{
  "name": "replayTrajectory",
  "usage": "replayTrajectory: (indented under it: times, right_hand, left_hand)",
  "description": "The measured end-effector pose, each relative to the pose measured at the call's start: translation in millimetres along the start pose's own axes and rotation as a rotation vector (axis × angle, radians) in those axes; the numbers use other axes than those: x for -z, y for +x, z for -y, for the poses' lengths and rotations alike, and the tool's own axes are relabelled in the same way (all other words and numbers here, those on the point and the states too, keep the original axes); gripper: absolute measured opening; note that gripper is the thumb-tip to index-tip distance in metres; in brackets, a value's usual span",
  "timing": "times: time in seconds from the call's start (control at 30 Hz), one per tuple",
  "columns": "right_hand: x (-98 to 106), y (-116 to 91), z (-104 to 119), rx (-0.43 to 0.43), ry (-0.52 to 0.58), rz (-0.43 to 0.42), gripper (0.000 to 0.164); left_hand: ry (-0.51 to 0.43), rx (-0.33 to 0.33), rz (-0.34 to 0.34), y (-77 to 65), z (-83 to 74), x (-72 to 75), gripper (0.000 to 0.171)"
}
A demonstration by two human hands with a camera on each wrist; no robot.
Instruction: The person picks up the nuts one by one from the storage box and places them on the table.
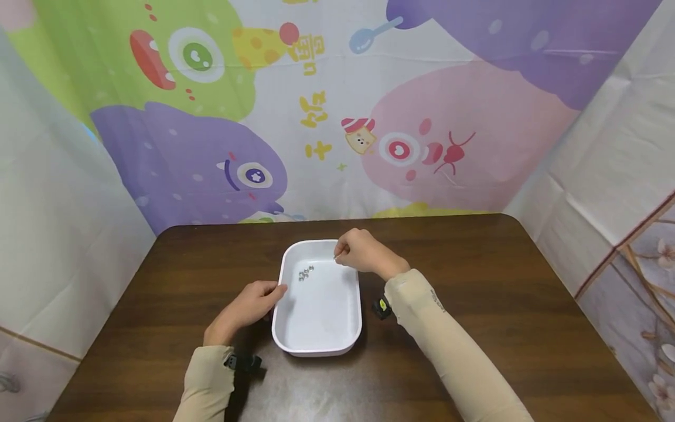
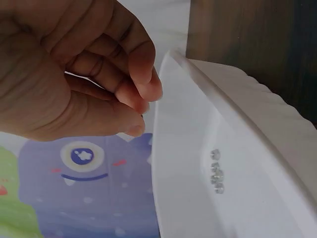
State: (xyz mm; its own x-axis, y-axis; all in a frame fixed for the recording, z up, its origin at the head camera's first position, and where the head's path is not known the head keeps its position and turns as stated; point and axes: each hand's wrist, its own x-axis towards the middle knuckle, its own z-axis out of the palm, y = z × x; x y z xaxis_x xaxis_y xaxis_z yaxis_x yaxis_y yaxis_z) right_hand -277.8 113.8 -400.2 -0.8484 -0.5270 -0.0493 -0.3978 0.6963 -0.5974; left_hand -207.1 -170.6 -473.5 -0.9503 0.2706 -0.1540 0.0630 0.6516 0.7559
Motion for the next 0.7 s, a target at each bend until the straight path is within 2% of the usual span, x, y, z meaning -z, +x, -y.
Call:
replayTrajectory:
  times: [0.33, 0.7]
  right_hand:
    - [5.3, -14.4, -12.9, 0.019, 0.021, -0.022, 0.010]
    - [11.0, -19.4, -26.3, 0.010, 0.048, -0.056, 0.006]
  left_hand:
    - [-0.008, 0.031, 0.033, 0.9, -0.2, 0.0, 0.038]
    - [-0.009, 0.019, 0.025, 0.1, 0.8, 0.2, 0.038]
